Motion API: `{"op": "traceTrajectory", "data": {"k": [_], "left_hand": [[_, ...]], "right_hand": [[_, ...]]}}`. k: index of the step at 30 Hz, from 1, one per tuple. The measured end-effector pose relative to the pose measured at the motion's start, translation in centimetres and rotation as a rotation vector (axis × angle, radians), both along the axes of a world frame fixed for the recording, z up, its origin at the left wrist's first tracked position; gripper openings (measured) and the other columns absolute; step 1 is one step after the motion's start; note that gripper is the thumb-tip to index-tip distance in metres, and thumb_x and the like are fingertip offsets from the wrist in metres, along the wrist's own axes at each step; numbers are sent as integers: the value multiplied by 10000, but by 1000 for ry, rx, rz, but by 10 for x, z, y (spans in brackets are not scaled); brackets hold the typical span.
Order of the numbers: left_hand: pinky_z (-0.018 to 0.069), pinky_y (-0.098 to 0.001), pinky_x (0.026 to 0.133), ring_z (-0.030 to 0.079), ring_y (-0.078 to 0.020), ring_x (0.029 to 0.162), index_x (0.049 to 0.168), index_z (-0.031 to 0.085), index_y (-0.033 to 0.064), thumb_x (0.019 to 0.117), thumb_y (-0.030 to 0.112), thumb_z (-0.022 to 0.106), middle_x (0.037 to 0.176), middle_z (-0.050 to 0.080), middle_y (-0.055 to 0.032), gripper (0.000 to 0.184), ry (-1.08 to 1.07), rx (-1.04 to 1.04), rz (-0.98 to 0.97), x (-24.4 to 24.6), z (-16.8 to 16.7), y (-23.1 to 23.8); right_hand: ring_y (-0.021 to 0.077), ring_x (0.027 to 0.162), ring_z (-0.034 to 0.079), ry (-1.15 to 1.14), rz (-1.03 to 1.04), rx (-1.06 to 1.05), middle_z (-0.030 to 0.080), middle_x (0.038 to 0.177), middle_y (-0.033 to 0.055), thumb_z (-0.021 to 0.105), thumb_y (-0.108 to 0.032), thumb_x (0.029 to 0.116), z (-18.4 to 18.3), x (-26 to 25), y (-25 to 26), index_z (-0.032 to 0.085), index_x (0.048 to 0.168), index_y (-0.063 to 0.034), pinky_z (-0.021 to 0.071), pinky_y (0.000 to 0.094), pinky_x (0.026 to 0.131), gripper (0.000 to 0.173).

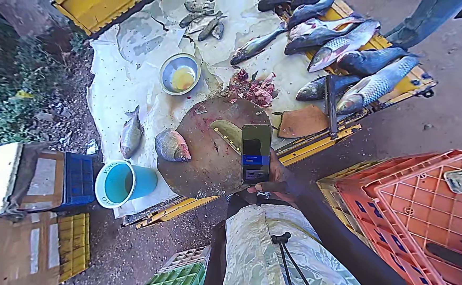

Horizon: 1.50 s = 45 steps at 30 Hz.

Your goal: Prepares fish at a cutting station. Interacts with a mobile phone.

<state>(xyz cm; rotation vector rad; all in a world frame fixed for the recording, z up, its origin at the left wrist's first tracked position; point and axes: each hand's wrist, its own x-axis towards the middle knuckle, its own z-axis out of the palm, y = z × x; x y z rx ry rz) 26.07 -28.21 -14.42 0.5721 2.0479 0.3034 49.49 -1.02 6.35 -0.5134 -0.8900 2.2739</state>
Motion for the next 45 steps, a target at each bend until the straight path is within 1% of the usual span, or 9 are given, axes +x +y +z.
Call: {"op": "traceTrajectory", "data": {"k": [5,8,12,16,18,22,28,33,45], "left_hand": [[505,-564,999,693,-311,1102,1167,763,79,1064,317,542,1128,749,-163,341,26,-28,-60,3,7,3],[494,-546,1024,687,-309,1119,1185,750,55,1065,302,557,1152,741,-174,336,19,-12,-29,7,14,4],[509,-542,1015,696,-298,1105,1175,754,58,1064,309,559,1141,747,-163,336,-1,-24,-36,4,6,0],[509,-557,1006,697,-310,1099,1185,755,70,1057,312,572,1137,747,-170,329,-17,-24,-8,-1,-9,-6],[552,-522,985,719,-254,1073,1180,766,125,1053,359,568,1125,762,-113,332,-23,4,-24,-7,-35,-19],[503,-549,1017,692,-301,1113,1201,748,75,1068,301,551,1152,743,-163,327,-31,-25,-38,-3,-2,2],[491,-595,1021,680,-327,1149,1220,747,113,1068,368,537,1188,737,-157,364,18,-101,-56,1,-1,5],[514,-584,965,702,-324,1063,1139,770,92,1050,372,567,1096,753,-164,357,45,-92,-40,6,-5,-1],[515,-568,964,700,-324,1049,1130,761,39,1049,302,580,1084,749,-183,329,27,-16,-30,6,-5,2]], "right_hand": [[513,1220,611,-19,-25,10,528,1438,261,653,155,857,-3,-3,-3,135,1615,-250,610,631,902,1003],[492,1204,618,74,-74,-44,533,1425,268,589,-56,980,-9,0,-6,257,1585,-211,601,628,883,707],[460,1150,656,10,-134,-28,581,1359,267,650,-314,989,-12,4,-5,322,1567,-211,607,610,881,673],[411,1214,625,-32,-183,-2,577,1372,264,632,-270,995,-14,2,-4,362,1547,-130,528,582,1036,630],[408,1196,638,-80,-207,-1,589,1360,264,613,-165,990,-13,0,-5,394,1536,-114,541,578,1022,590],[373,1113,681,-180,-252,31,641,1280,249,561,-19,964,-14,-5,-7,477,1463,-52,581,536,966,508],[317,1058,709,-183,-208,-12,681,1214,204,442,-354,1087,-15,-1,-7,551,1418,-89,600,501,935,439],[370,1057,708,-173,-156,-75,665,1227,245,474,-292,1060,-13,2,-6,507,1443,-90,597,545,933,434],[261,975,734,-424,-328,-49,723,1124,165,736,-209,948,-11,4,-1,602,1321,-37,626,417,886,432]]}}
